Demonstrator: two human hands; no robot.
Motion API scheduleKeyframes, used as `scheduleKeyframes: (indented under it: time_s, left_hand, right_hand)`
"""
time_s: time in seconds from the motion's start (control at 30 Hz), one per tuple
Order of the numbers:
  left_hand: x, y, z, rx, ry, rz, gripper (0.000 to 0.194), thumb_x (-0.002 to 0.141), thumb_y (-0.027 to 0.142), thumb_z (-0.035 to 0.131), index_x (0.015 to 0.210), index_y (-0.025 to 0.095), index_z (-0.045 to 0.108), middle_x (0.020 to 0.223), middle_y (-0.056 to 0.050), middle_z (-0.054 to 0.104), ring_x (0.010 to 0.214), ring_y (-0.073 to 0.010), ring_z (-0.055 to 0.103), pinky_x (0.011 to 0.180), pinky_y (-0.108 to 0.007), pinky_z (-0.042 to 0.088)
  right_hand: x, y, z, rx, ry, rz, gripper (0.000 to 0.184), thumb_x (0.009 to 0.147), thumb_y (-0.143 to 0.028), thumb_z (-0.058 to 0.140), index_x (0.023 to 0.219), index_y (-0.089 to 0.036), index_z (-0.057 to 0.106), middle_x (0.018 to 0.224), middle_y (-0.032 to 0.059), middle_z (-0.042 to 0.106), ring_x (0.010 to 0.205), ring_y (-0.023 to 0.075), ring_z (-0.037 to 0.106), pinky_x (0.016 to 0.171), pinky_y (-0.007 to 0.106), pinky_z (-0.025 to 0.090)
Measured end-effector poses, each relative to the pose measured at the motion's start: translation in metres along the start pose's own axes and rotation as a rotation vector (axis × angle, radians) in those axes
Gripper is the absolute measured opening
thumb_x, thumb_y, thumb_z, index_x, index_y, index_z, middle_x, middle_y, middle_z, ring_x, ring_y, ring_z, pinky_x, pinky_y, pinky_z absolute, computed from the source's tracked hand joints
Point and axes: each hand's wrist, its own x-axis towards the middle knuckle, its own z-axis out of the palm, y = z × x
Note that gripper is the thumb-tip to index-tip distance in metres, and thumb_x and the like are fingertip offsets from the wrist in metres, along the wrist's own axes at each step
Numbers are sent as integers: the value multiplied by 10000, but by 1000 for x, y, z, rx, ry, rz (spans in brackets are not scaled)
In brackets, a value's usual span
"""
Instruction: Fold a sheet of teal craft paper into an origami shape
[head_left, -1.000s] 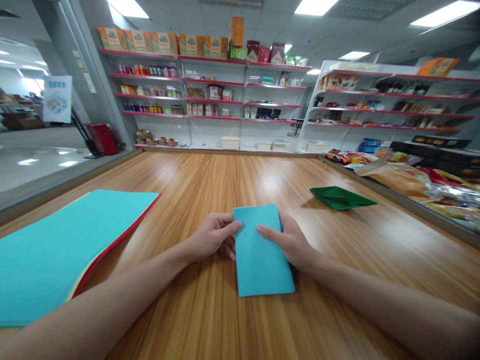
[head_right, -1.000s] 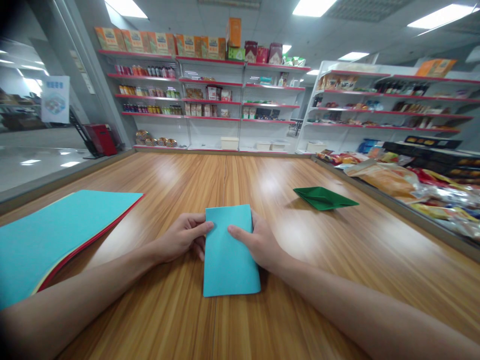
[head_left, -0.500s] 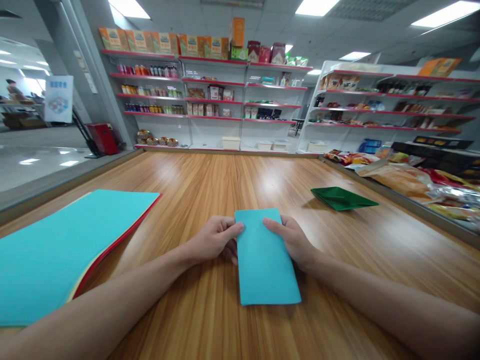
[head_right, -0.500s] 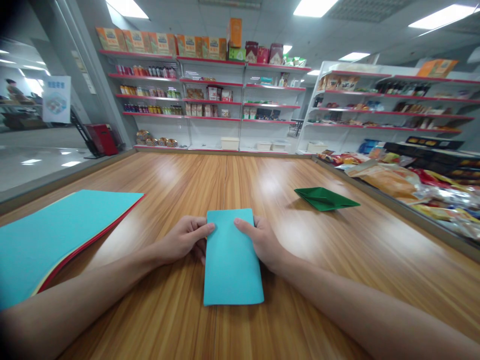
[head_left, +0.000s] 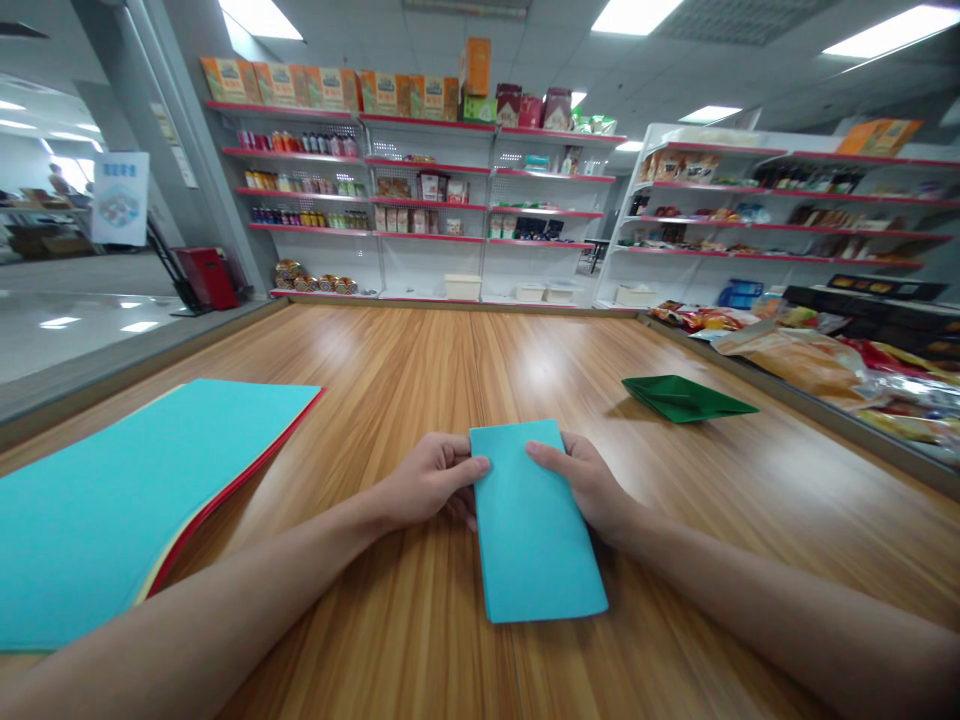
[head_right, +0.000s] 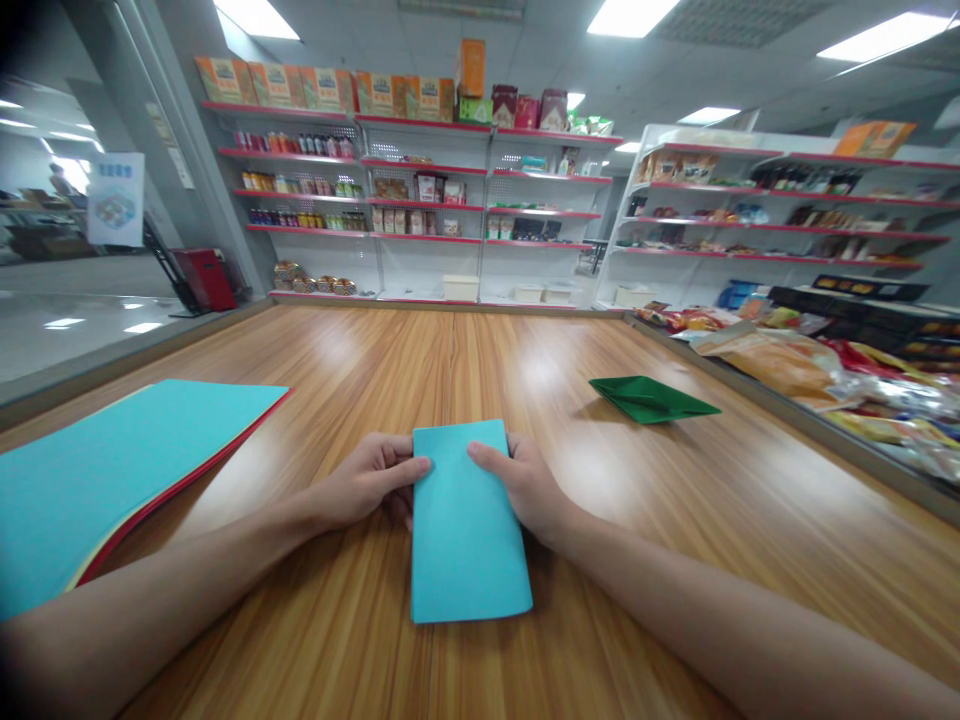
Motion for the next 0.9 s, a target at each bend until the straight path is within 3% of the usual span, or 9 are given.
scheduleKeyframes:
  time_s: [0.17, 0.33, 0.43, 0.53, 0.63, 0.9]
  left_hand:
    - [0, 1, 6, 202, 84, 187, 396, 837, 521, 551, 781, 130, 563, 647, -17, 567, 560, -133, 567, 494, -227, 463]
    - [-3, 3, 10, 486, 161, 319, 372, 898, 445, 465, 685, 144, 515, 572, 23, 419, 508, -101, 413, 469, -217, 338]
    - [-4, 2, 10, 393, 139, 289, 366, 888, 464, 470, 715, 144, 513, 600, 17, 433, 526, -107, 414, 489, -222, 337]
    - [-5, 1, 9, 223, 5, 184, 391, 856, 517, 500, 748, 142, 524, 624, 10, 464, 537, -113, 438, 503, -226, 351]
    - [-4, 0, 8, 190, -87, 127, 414, 833, 536, 529, 730, 134, 537, 612, 16, 444, 529, -106, 408, 507, -225, 326]
    - [-4, 0, 8, 217, -91, 162, 400, 855, 505, 504, 738, 121, 510, 637, 22, 402, 546, -96, 352, 509, -225, 288]
  right_hand:
    - [-3, -2, 0, -26, -19, -24, 427, 723, -518, 681, 851, -116, 617, 706, 80, 654, 632, 202, 614, 587, 332, 509]
    - [-4, -3, 0, -1, -28, -28, 383, 730, -488, 685, 831, -127, 606, 693, 66, 636, 615, 193, 600, 566, 319, 496]
    - [-3, -4, 1, 31, 3, -12, 357, 718, -459, 704, 815, -132, 596, 688, 48, 621, 594, 171, 582, 546, 293, 479]
    - [-2, -4, 1, 64, 9, 4, 314, 729, -430, 698, 759, -136, 592, 614, 7, 568, 516, 117, 516, 468, 230, 410]
    - [-1, -3, -2, 84, -32, 24, 307, 740, -406, 694, 663, -136, 570, 520, -31, 489, 430, 70, 417, 399, 196, 306]
    - [0, 1, -3, 28, -60, 37, 332, 687, -410, 754, 653, -125, 586, 524, -31, 518, 424, 55, 416, 402, 191, 283]
